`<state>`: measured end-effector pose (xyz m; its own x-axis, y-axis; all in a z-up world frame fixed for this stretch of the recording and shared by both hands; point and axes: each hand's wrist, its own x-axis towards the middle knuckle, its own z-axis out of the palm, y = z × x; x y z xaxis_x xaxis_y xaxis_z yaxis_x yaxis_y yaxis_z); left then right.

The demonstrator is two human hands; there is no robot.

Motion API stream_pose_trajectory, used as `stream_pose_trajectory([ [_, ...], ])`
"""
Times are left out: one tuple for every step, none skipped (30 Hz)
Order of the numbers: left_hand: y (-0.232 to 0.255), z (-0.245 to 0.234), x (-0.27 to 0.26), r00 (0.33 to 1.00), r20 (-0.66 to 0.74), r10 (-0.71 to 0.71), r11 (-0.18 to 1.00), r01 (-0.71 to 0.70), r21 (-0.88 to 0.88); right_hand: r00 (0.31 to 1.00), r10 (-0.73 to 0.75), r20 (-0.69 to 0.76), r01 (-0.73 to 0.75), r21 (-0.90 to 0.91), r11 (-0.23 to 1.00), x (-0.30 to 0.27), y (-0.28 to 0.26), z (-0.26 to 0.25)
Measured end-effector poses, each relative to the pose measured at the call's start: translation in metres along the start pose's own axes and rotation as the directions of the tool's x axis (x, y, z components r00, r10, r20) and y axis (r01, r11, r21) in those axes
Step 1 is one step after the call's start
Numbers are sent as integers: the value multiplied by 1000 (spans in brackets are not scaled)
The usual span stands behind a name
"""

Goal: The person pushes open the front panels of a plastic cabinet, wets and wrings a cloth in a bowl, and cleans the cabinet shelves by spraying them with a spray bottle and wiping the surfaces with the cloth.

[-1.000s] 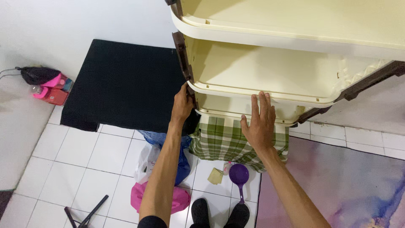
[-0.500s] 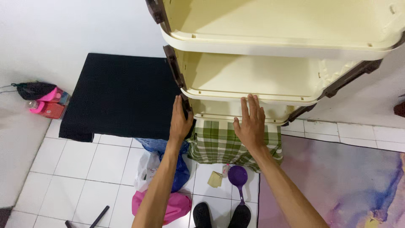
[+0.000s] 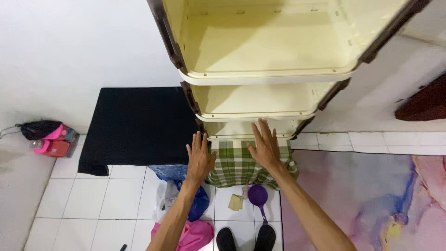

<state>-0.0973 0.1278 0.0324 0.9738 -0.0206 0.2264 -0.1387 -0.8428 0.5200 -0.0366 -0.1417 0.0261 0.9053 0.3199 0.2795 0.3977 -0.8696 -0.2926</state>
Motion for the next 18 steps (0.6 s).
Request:
stream_pose_trajectory([
  [6, -8, -3, 1000, 21, 4, 1000, -4, 6, 1000, 8, -4, -8, -3, 1000, -9, -2, -4],
  [11, -16, -4, 1000, 22, 18, 1000, -18, 3, 998, 2, -61, 0, 40, 999, -19, -4, -11],
  [17, -24, -7, 998, 38, 47, 999, -48, 19, 993, -2, -118, 12, 82, 997, -27, -7, -17],
  [23, -32, -13, 996, 57, 72, 997, -74, 34, 993, 7, -122, 3, 78, 997, -37, -11, -23],
  [29, -39, -19, 995, 61, 81, 996, -83, 31, 994, 29, -110, -21, 68, 997, -45, -15, -30],
  [36, -46, -20, 995, 75, 72, 997, -73, 11, 993, 45, -107, -39, 53, 998, -48, -17, -39],
  [42, -52, -21, 994, 90, 63, 998, -63, -8, 992, 48, -119, -43, 45, 998, -54, -20, -48],
  [47, -57, -24, 993, 89, 76, 997, -75, -11, 991, 44, -127, -39, 48, 998, -63, -23, -56],
  [51, -60, -27, 991, 100, 87, 996, -87, -12, 990, 41, -136, -34, 50, 998, -71, -25, -62],
  [54, -63, -29, 989, 114, 97, 995, -96, -14, 989, 49, -142, -43, 46, 998, -76, -28, -67],
  [56, -65, -30, 987, 117, 108, 994, -107, -18, 987, 44, -154, -37, 47, 998, -79, -32, -71],
  [58, -67, -36, 984, 98, 147, 989, -144, -37, 987, 39, -156, -31, 50, 998, -89, -35, -75],
  [60, -67, -42, 979, 79, 186, 982, -182, -55, 987, 47, -152, -40, 47, 998, -99, -37, -80],
  [62, -67, -46, 979, 80, 189, 981, -184, -60, 989, 105, -100, -101, 46, 994, -104, -39, -85],
  [64, -66, -50, 978, 98, 186, 982, -181, -60, 985, 163, -49, -161, 42, 986, -110, -41, -90],
  [66, -66, -55, 976, 120, 180, 983, -175, -58, 985, 167, -46, -165, 41, 985, -116, -42, -93],
  [68, -64, -59, 976, 124, 181, 983, -174, -61, 987, 148, -65, -147, 19, 989, -122, -42, -96],
  [71, -62, -64, 968, 119, 219, 976, -219, -19, 988, 129, -80, -130, -5, 992, -130, -40, -100],
])
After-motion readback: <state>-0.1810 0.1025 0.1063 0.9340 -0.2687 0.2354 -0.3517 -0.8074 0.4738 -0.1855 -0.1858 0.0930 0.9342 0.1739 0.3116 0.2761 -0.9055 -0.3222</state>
